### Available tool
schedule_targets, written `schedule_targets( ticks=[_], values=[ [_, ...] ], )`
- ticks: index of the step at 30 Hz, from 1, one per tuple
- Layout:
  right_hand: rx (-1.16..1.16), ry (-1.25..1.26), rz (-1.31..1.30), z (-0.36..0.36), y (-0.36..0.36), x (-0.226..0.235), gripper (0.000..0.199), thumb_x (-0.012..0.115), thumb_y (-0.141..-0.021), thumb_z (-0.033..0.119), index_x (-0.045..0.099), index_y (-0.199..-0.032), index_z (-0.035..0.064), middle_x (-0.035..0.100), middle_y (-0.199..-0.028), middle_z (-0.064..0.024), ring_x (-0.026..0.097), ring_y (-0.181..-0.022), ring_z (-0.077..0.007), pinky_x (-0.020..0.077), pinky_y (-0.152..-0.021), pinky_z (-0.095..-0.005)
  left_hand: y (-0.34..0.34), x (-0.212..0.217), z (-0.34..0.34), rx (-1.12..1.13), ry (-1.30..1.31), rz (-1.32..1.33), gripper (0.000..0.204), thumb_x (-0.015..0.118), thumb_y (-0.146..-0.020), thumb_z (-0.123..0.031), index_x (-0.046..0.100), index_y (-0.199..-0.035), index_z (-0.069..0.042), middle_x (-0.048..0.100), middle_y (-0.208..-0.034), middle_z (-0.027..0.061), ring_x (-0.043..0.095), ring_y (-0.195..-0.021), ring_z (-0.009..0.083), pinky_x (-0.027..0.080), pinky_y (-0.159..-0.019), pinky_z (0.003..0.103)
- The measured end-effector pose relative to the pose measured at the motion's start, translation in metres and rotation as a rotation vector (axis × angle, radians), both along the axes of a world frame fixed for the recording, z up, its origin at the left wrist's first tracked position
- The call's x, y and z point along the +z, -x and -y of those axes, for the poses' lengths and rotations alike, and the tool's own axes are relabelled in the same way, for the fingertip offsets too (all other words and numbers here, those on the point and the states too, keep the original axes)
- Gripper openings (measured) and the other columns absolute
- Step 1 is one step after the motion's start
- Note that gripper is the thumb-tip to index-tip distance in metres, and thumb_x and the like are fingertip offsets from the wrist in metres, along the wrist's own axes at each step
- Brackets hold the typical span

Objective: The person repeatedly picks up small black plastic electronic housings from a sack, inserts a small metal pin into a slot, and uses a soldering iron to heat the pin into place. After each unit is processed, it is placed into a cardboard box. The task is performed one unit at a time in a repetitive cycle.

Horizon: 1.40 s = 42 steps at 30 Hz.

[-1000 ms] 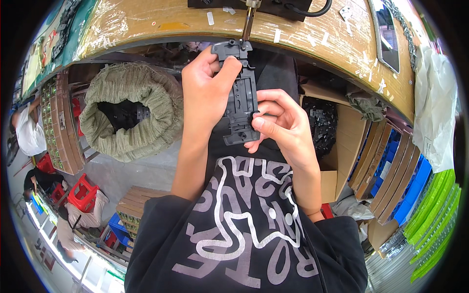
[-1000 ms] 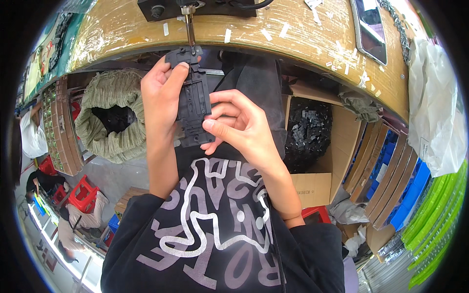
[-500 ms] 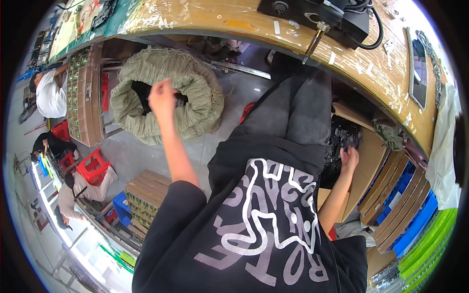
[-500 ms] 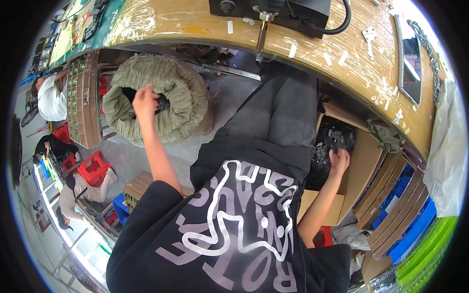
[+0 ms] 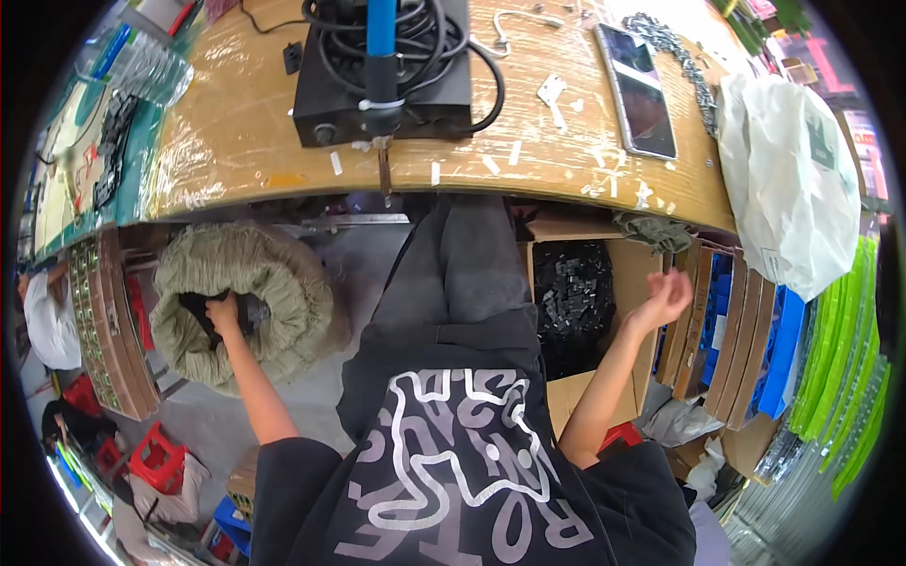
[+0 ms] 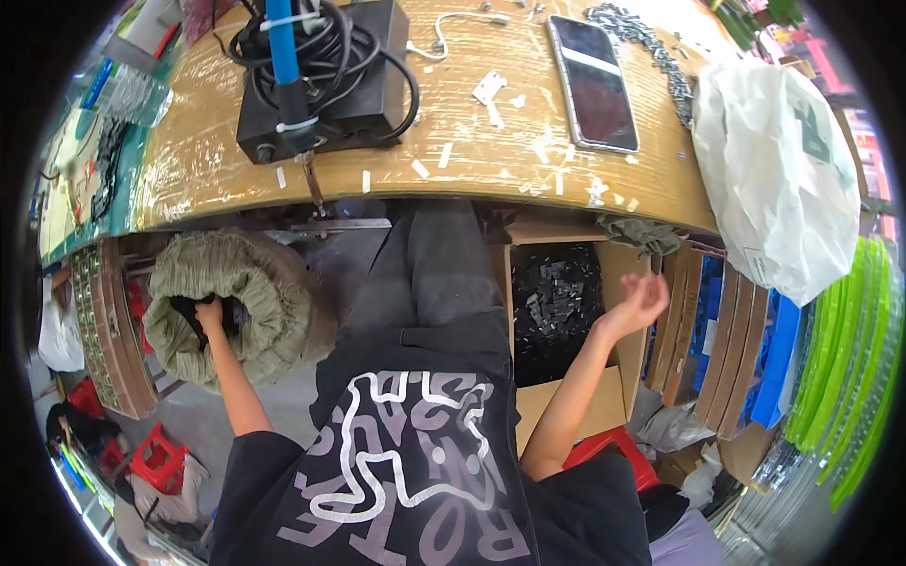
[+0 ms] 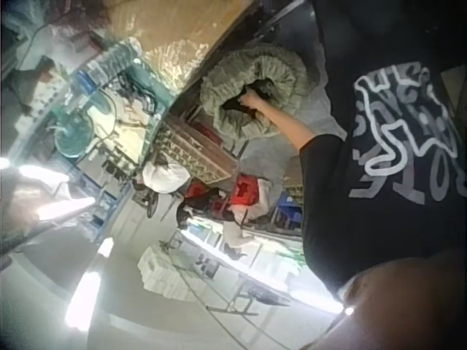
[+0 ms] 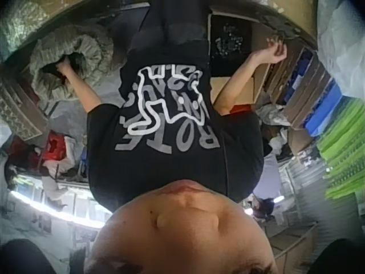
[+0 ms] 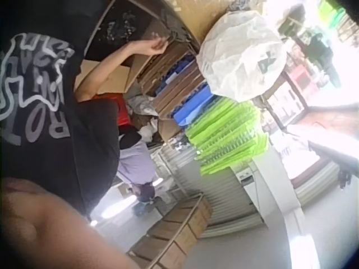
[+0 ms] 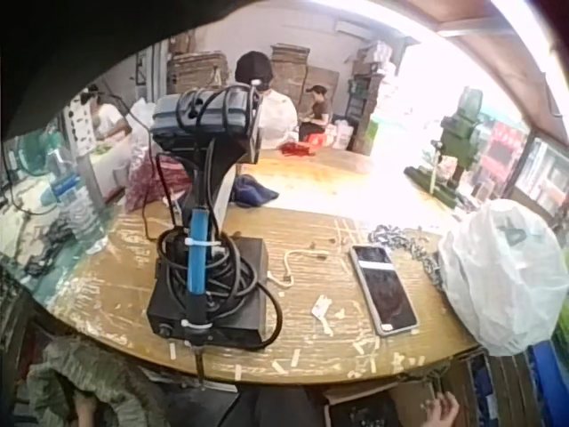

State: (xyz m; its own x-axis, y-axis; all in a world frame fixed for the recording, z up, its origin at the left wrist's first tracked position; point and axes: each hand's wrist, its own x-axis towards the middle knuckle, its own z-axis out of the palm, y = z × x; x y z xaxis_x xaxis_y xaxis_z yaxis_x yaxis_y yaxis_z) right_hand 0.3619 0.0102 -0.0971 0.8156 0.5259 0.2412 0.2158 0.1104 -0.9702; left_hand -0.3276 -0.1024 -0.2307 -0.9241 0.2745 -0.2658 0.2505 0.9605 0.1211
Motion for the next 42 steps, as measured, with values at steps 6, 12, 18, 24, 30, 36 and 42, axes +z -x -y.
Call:
schedule_targets(
  ticks=[6, 12, 18, 24, 30, 36, 42],
  values=[
    [0.247, -0.308, 0.449, -0.076, 0.047, 0.122, 0.02, 0.049, -0.081, 0.0, 0.046, -0.1, -0.0034, 0.056, -0.09, -0.0119, 0.055, -0.073, -0.0158, 0.0476, -0.065, -0.0261, -0.012, -0.001, -0.01, 0.023, -0.106, -0.069, 0.073, 0.062, -0.069, -0.044, 0.038, -0.121, 0.002, 0.035, -0.12, 0.0231, 0.046, -0.102, 0.0378, 0.039, -0.082, 0.046],
    [0.493, 0.182, 0.811, -0.208, 0.032, 0.142, 0.027, 0.059, -0.075, 0.013, 0.053, -0.098, -0.0023, 0.06, -0.089, -0.0137, 0.06, -0.08, -0.0207, 0.0463, -0.069, -0.0293, 0.054, -0.05, 0.04, -0.001, -0.427, -0.207, 0.058, 0.065, -0.069, -0.033, 0.05, -0.107, 0.007, 0.056, -0.082, 0.0187, 0.056, -0.074, 0.0309, 0.045, -0.062, 0.038],
    [0.271, 0.429, 1.22, -0.301, -0.013, 0.122, 0.027, 0.06, -0.073, 0.022, 0.059, -0.091, 0.0015, 0.06, -0.085, -0.0196, 0.059, -0.078, -0.0307, 0.0445, -0.071, -0.0359, -0.014, 0.011, 0.006, 0.227, -0.638, 0.004, 0.044, 0.07, -0.066, -0.022, 0.054, -0.093, 0.009, 0.057, -0.071, 0.0136, 0.052, -0.059, 0.0187, 0.042, -0.045, 0.029],
    [0.255, 0.631, 1.178, -0.313, 0.005, 0.124, 0.022, 0.051, -0.073, 0.02, 0.061, -0.082, 0.003, 0.06, -0.086, -0.0188, 0.057, -0.084, -0.0343, 0.0438, -0.073, -0.0426, -0.004, 0.005, 0.044, 0.123, -0.759, -0.177, 0.035, 0.069, -0.068, -0.021, 0.056, -0.085, 0.006, 0.059, -0.07, 0.0123, 0.053, -0.058, 0.0198, 0.043, -0.046, 0.029],
    [0.241, 0.596, 1.185, -0.297, 0.008, 0.128, 0.019, 0.049, -0.073, 0.018, 0.061, -0.086, 0.0117, 0.061, -0.09, -0.0116, 0.057, -0.085, -0.0302, 0.0442, -0.071, -0.0401, -0.036, 0.042, 0.043, 0.154, -0.692, -0.28, 0.031, 0.067, -0.072, -0.02, 0.055, -0.085, 0.005, 0.059, -0.075, 0.0118, 0.054, -0.062, 0.0189, 0.044, -0.058, 0.03],
    [0.246, 0.395, 1.056, -0.261, 0.02, 0.145, 0.02, 0.054, -0.076, 0.027, 0.058, -0.087, 0.0108, 0.062, -0.087, -0.0099, 0.058, -0.082, -0.0276, 0.0439, -0.07, -0.0381, -0.082, 0.127, 0.027, 0.119, -1.145, -0.351, 0.026, 0.063, -0.076, -0.018, 0.054, -0.081, 0.006, 0.061, -0.082, 0.0125, 0.056, -0.073, 0.0185, 0.043, -0.068, 0.03],
    [0.569, -0.077, 0.46, -0.171, 0.071, 0.169, 0.017, 0.062, -0.076, 0.013, 0.06, -0.088, 0.0012, 0.061, -0.079, -0.0065, 0.057, -0.066, -0.0131, 0.044, -0.062, -0.0235, -0.149, 0.221, 0.009, 0.152, -1.612, 0.34, 0.026, 0.057, -0.081, -0.018, 0.05, -0.1, -0.002, 0.056, -0.089, 0.0075, 0.055, -0.077, 0.0162, 0.045, -0.071, 0.03]
  ],
)
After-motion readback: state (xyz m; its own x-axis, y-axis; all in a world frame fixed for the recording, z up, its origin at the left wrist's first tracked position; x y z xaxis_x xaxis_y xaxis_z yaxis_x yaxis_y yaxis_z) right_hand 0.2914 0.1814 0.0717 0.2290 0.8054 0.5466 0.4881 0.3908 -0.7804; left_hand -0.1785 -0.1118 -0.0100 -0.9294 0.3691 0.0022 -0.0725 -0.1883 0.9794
